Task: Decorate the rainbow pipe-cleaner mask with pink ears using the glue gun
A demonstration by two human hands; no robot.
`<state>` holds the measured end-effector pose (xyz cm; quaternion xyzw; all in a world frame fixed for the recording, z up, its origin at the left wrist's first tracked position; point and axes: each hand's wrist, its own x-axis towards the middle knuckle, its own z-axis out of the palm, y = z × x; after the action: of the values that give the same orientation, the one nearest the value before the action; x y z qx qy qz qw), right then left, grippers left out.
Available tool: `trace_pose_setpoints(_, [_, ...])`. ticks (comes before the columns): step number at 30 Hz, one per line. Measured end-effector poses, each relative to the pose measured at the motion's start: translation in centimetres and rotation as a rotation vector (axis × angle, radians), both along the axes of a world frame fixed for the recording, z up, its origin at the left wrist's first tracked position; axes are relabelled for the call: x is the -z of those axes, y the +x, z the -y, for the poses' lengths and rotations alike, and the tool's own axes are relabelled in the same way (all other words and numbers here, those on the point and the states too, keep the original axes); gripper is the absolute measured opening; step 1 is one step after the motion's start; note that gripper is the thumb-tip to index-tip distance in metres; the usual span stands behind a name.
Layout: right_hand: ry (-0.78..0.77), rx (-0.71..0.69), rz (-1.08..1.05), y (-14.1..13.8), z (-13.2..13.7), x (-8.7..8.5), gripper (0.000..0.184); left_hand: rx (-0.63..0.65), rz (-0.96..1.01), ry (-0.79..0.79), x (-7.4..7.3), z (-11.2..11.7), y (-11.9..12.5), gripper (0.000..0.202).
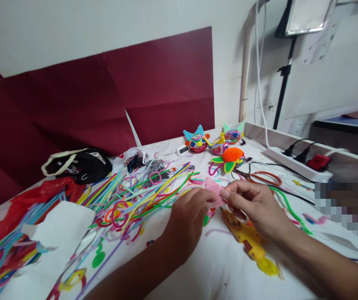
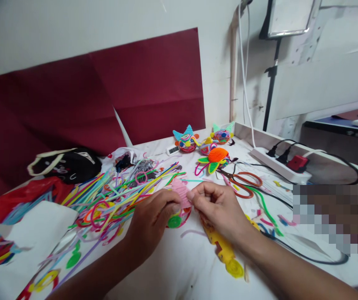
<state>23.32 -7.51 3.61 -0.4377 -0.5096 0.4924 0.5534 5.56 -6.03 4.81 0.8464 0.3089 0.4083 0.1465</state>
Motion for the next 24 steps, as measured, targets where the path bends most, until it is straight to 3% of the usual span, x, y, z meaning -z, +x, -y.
trace_pose_setpoints(7, [-0.025, 0.003, -0.024, 0.05, 0.00, 0.25, 0.037, -0.023, -0.033, -0.013, -0.80, 0.10, 0.13, 0.014])
trace_pose_setpoints(19, [-0.113, -0.082, -0.218, -0.12, -0.17, 0.30, 0.036, 0.003, 0.035, 0.005, -0.94, -0.23, 0.13, 0.011])
trace_pose_setpoints(24, [-0.123, -0.069, -0.251, -0.26, -0.07, 0.25, 0.038, -0.005, 0.070, -0.064, -0.90, -0.22, 0.13, 0.013])
